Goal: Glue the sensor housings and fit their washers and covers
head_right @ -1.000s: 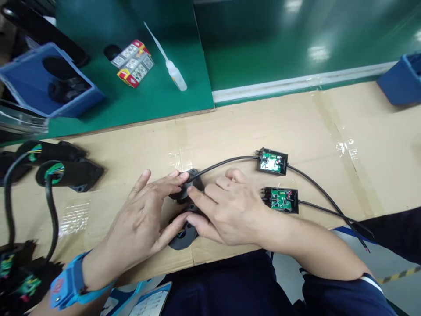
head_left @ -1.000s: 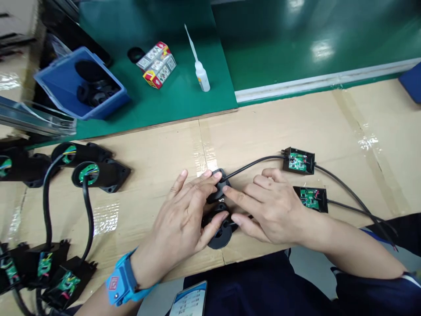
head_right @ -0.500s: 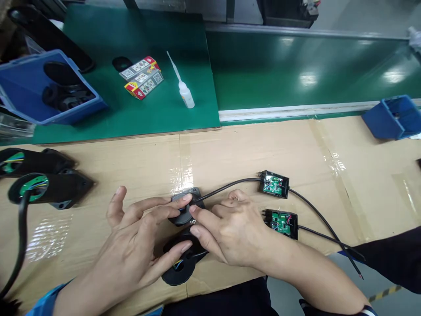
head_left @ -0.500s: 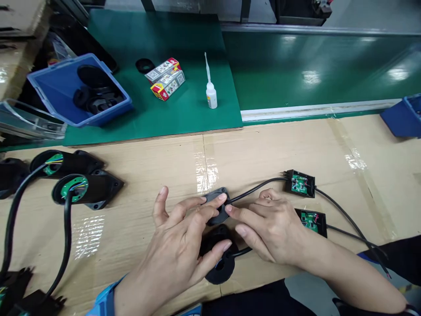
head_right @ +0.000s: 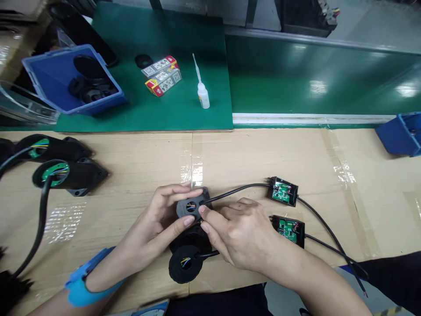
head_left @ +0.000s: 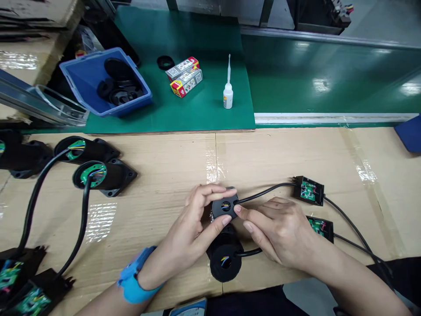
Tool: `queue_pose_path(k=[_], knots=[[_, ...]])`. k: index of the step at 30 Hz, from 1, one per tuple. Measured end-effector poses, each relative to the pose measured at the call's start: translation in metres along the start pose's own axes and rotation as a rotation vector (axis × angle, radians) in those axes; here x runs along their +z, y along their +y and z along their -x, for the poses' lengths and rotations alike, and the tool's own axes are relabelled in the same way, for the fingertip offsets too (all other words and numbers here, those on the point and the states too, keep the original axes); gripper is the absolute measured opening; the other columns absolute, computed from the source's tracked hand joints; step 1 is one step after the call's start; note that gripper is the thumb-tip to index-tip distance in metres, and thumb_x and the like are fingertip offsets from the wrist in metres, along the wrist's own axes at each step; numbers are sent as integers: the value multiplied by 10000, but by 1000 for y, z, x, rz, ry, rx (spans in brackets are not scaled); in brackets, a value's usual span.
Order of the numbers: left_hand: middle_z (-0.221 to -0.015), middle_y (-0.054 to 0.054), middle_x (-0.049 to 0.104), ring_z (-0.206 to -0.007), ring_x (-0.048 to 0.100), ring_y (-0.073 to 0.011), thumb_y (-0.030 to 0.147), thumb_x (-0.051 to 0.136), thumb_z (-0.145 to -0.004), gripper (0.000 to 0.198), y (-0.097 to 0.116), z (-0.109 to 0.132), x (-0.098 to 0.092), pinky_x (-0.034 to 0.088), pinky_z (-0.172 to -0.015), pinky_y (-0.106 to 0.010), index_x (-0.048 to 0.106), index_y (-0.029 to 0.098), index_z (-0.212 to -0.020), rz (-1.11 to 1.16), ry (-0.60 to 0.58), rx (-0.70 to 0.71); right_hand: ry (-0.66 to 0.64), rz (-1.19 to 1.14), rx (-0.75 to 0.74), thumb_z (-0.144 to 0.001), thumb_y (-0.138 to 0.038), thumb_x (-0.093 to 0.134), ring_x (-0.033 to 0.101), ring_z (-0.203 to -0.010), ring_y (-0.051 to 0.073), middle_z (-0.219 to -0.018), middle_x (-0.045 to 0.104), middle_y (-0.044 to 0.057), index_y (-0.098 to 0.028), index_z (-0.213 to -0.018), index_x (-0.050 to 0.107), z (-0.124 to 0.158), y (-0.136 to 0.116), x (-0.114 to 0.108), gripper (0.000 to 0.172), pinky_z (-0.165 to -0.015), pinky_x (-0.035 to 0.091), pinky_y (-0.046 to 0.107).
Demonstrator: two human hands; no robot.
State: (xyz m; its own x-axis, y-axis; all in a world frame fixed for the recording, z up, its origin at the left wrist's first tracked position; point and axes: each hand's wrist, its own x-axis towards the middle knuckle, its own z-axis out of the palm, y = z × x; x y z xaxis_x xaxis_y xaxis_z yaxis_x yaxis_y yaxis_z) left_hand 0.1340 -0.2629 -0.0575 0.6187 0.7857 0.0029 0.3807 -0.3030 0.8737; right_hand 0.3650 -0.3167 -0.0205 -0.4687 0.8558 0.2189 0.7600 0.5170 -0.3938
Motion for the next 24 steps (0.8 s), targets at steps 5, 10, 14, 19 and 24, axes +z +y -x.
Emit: queue_pose_path(k=[5, 10, 14, 19, 24], knots=[[-1594, -152, 472, -1489, 468, -250, 256, 521, -1027, 543, 4, -9, 0, 522, -1140, -442, 275, 295, -1510, 286, -125, -55, 12, 28, -12, -1079, -230, 416, 731, -673, 165, -816, 774, 38, -116, -1153, 690, -2, -2, -1, 305, -615, 488, 328], [-1473, -128, 605, -1411, 552, -245, 296, 468, -1050, 392, -1, -13, 6, 509, -1144, -458, 415, 260, -1436, 256, -55, -22, -37, 56, 2, -1093, -248, 401, 732, -669, 159, -837, 785, 46, -137, -1113, 697, -1, -2, -1, 316, -664, 509, 314], [-1376, -120, 677, -1324, 620, -222, 365, 448, -1067, 440, -4, -18, 15, 477, -1153, -430, 395, 214, -1476, 381, 32, -34, -30, 83, 7, -1087, -246, 417, 759, -727, 159, -879, 805, 58, -158, -1156, 703, 0, 0, -2, 306, -685, 531, 278], [-1192, -82, 765, -1143, 711, -207, 362, 502, -1046, 551, -7, -28, 17, 511, -1072, -391, 375, 214, -1562, 532, 48, -31, -86, 93, 26, -1091, -261, 409, 768, -779, 173, -914, 810, 70, -155, -1153, 730, -3, 1, -5, 343, -734, 550, 273], [-1122, -75, 764, -1027, 720, -212, 422, 536, -1013, 477, -10, -33, 20, 552, -977, -393, 535, 213, -1441, 545, 53, -18, -206, 193, 91, -1110, -352, 351, 773, -797, 189, -897, 810, 84, -186, -1165, 741, -6, -2, -9, 428, -687, 502, 262]])
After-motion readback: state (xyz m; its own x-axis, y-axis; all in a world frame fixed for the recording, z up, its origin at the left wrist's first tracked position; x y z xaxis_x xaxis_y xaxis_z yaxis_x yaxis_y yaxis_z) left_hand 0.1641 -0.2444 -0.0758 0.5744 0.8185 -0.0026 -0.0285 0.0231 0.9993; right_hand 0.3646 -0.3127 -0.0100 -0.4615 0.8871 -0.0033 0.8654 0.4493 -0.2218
